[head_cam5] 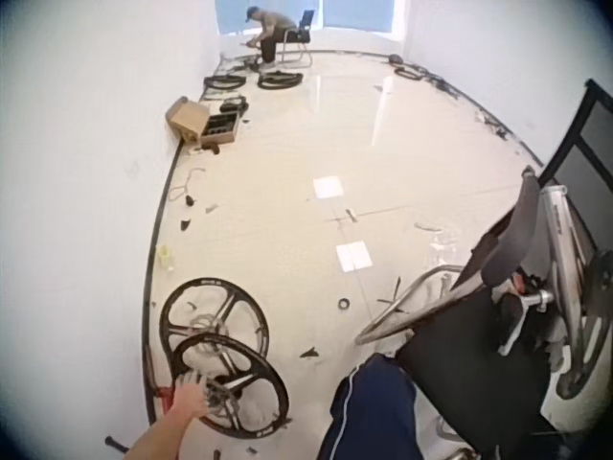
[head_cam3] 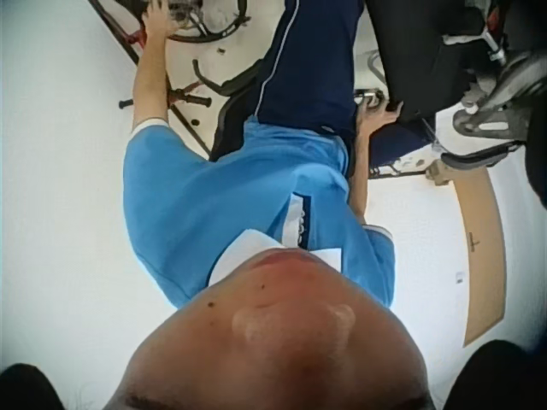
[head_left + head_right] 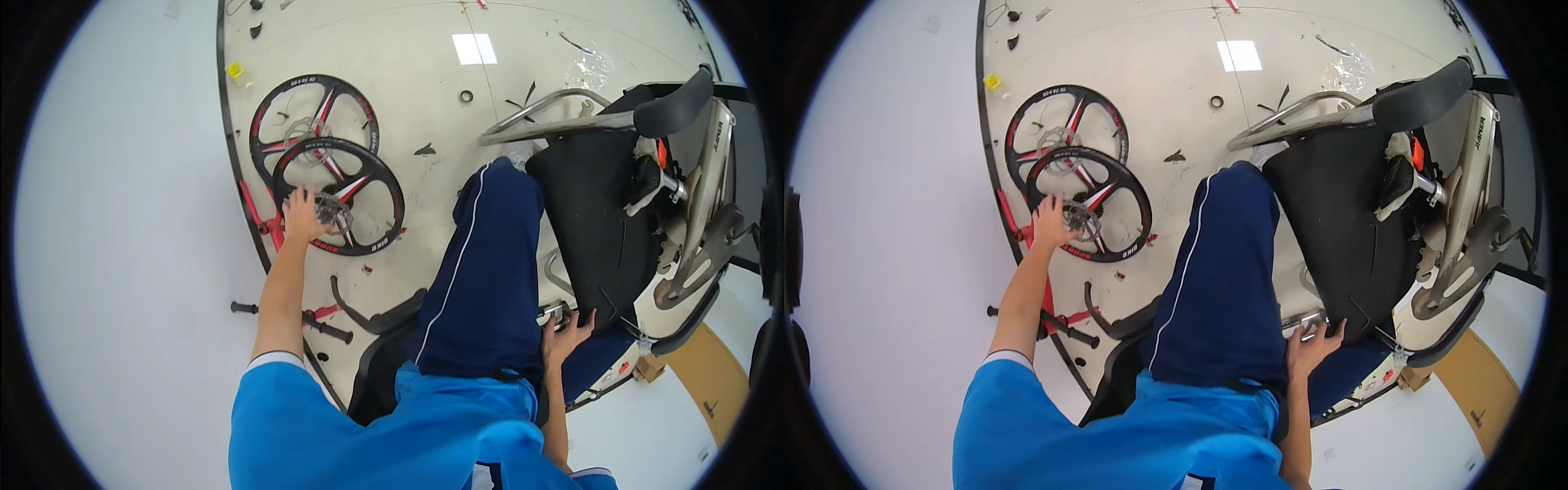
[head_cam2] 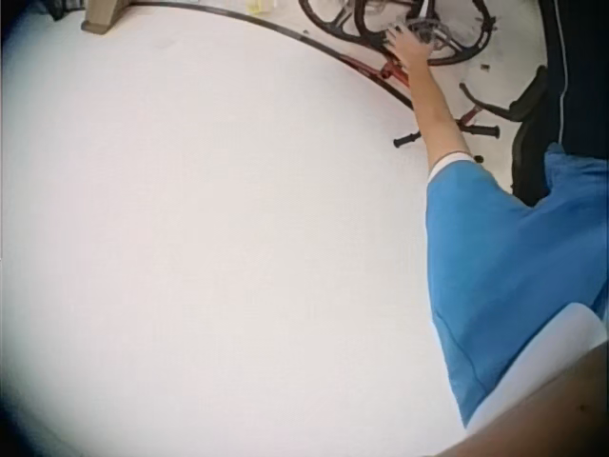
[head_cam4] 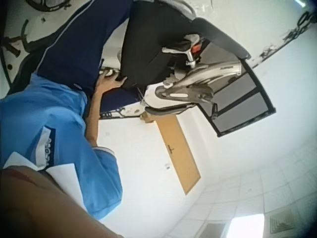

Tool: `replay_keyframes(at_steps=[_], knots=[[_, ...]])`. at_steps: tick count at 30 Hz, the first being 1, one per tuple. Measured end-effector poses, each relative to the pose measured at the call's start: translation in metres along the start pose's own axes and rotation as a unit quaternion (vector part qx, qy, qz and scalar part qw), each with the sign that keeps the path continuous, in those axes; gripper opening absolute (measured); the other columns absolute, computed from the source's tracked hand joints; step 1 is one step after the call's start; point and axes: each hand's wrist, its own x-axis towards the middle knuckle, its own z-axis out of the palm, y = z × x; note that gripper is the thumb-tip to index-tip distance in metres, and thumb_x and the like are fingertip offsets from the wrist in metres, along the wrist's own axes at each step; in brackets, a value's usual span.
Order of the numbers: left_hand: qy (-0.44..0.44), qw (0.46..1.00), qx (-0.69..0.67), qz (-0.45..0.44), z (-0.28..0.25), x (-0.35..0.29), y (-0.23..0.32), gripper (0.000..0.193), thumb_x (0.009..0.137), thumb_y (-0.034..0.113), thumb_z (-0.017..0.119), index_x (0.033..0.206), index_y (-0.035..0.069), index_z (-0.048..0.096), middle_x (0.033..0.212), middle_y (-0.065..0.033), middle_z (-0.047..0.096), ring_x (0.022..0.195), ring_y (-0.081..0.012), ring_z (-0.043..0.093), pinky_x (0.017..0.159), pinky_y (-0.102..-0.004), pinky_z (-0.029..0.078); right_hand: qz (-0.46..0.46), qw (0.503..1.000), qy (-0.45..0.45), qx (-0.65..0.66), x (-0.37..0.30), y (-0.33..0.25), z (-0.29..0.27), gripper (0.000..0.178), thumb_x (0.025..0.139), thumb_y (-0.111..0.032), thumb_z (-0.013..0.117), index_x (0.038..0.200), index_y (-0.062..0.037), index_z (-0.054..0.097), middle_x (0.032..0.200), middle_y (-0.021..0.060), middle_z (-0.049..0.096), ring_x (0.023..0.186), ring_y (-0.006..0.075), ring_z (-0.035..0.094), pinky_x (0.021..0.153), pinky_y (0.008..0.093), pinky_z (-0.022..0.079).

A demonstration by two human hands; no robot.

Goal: The person assembles a bicycle handlebar by attaching a stem and tightening it with an Allen key. Then the person picks up a bicycle wheel and installs a disc brake rotor onto the hub, securing it with bolts.

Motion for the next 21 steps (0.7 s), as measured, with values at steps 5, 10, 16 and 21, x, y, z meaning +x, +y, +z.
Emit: replay_keyframes(at_steps=[5,10,16,21], knots=[[-0.069,0.992,0.076,0.075,0.008,0.034,0.013,0.071,0.072,0.038,0.085,0.132,0.018,0.053,0.132,-0.0136,0.056,0.129,-0.0323,0.049,0.104,-0.058,0.04,0.03,0.999,0.012,-0.022,0.002,-0.001,0.005,0.031,0.079,-0.016,0.069,0.105,-0.0012,0.065,0.15,0.0358,0.031,0.135,0.0495,0.032,0.111,0.0523,0.028],[-0.092,0.986,0.002,0.141,0.002,0.059,0.026,0.022,0.094,0.03,0.062,0.104,0.011,0.067,0.097,-0.0165,0.069,0.098,-0.0373,0.065,0.082,-0.0483,0.054,0.031,0.999,0.017,-0.001,0.006,-0.003,0.001,0.031,0.079,-0.017,0.069,0.105,-0.0001,0.064,0.149,0.0368,0.031,0.134,0.049,0.034,0.111,0.053,0.027],[-0.082,0.981,-0.033,0.172,-0.016,0.02,0.031,0.026,0.095,0.029,0.06,0.108,0.008,0.068,0.099,-0.0204,0.068,0.098,-0.041,0.064,0.083,-0.05,0.052,0.052,0.994,0.051,0.082,-0.001,0.002,0.005,0.028,0.076,-0.013,0.069,0.101,-0.0011,0.064,0.148,0.0352,0.034,0.132,0.0483,0.036,0.107,0.051,0.033],[0.022,0.989,-0.022,0.148,-0.103,-0.039,0.043,0.025,0.095,0.028,0.06,0.104,0.006,0.068,0.094,-0.024,0.068,0.093,-0.0449,0.063,0.081,-0.0515,0.05,0.095,0.975,0.062,0.193,0.0,0.005,-0.004,0.021,0.074,-0.01,0.07,0.094,-0.0065,0.065,0.146,0.026,0.04,0.13,0.0438,0.04,0.108,0.0488,0.036]])
